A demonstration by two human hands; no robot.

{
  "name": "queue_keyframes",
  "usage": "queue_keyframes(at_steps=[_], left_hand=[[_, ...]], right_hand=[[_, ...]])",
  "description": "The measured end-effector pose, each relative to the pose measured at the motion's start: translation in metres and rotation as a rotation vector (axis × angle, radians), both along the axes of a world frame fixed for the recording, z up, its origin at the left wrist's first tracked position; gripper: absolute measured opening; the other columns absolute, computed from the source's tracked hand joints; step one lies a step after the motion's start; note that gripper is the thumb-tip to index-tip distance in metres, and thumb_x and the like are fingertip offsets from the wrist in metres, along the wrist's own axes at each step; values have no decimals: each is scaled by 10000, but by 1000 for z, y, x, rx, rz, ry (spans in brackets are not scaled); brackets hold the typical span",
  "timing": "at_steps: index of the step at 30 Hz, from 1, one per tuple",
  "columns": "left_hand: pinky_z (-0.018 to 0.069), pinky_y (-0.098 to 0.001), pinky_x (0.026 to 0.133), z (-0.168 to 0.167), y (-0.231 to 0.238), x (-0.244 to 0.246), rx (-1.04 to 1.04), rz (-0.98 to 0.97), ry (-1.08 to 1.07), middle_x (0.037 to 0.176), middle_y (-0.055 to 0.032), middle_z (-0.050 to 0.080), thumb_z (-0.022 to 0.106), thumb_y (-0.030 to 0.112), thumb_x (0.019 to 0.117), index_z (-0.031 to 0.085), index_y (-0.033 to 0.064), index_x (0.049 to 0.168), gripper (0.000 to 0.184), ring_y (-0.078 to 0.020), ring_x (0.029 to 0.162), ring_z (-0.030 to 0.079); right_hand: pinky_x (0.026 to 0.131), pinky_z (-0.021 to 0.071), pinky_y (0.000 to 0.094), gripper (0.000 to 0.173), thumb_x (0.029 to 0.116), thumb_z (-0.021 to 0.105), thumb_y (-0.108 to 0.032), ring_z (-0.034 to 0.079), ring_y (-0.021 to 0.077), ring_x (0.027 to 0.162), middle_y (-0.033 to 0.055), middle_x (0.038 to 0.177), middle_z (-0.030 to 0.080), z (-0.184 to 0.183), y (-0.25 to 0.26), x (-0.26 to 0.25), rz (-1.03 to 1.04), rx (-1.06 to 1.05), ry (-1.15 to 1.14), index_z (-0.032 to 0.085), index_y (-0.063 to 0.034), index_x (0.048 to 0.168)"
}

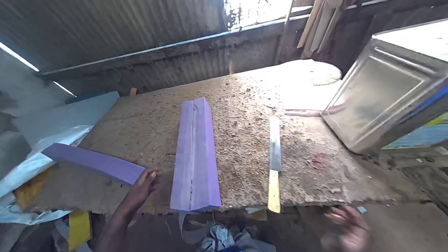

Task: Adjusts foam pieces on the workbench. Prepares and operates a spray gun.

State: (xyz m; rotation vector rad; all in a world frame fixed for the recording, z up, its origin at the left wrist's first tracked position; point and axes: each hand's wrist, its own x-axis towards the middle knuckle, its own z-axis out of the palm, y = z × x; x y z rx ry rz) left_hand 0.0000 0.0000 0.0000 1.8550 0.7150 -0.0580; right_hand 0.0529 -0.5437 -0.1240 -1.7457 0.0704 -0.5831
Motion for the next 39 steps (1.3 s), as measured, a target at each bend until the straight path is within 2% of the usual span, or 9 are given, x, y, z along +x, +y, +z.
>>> queue_keyframes(at_steps=[4,10,16,23,26,29,32,35,39], left_hand=[[531,-509,995,-30,11,98,-285,203,-196,1488,-122,542,355,488,1108,406,129,1542,566,-305,1262,602],[552,-557,968,-59,18,184,-566,-19,-119,1302,-179,675,90,857,924,490,110,1497,1022,-325,1170,666],[552,-518,973,49,-1,224,-422,-587,-11,1355,-131,655,68,854,921,468,157,1517,1000,-280,1192,658],[483,-549,950,186,-111,274,416,-1239,4,1248,-223,630,106,677,1050,595,47,1376,862,-329,1097,612],[388,-622,1090,167,-161,272,724,-1412,200,1310,-240,647,108,683,1049,669,9,1284,908,-381,1267,588],[208,-702,1180,97,-173,270,1030,-1518,290,1317,-163,683,66,762,997,735,136,1242,949,-354,1342,561],[28,-721,1227,49,-150,268,1064,-1542,104,1330,-121,693,40,761,990,727,205,1280,930,-331,1388,535],[-20,-694,1247,54,-124,237,961,-1374,-205,1486,13,601,90,647,1056,650,301,1392,738,-277,1528,359],[300,-397,1237,117,-106,122,465,-809,-233,1583,-87,468,285,176,1140,512,41,1478,429,-203,1481,415]], right_hand=[[1033,556,478,706,1046,452,-530,564,273,1337,141,1545,479,24,192,52,695,306,208,413,-9,1522],[1132,438,477,568,1122,140,-397,481,238,1418,84,1619,408,17,320,128,731,294,479,364,-193,1602],[985,559,470,542,1088,255,-348,521,257,1362,126,1581,424,64,310,74,431,335,181,454,-94,1524],[1192,381,461,558,1066,425,-232,349,304,1504,195,1670,253,99,345,15,504,36,103,355,-62,1593],[1236,298,509,605,1077,451,-312,259,335,1543,183,1706,136,102,362,-25,760,-175,187,302,-92,1620],[1199,341,530,536,1090,463,-302,351,364,1500,210,1656,287,107,355,-82,1212,-299,197,400,-79,1573],[1153,421,454,419,1094,474,-205,549,284,1360,185,1472,560,114,326,-102,1592,-83,218,537,-24,1467],[1061,524,425,375,1075,506,-226,645,216,1209,123,1306,670,120,282,-106,1497,97,208,607,-38,1384],[807,613,318,280,985,691,-334,701,110,899,9,1022,722,97,211,-115,839,212,277,676,-126,1171]])
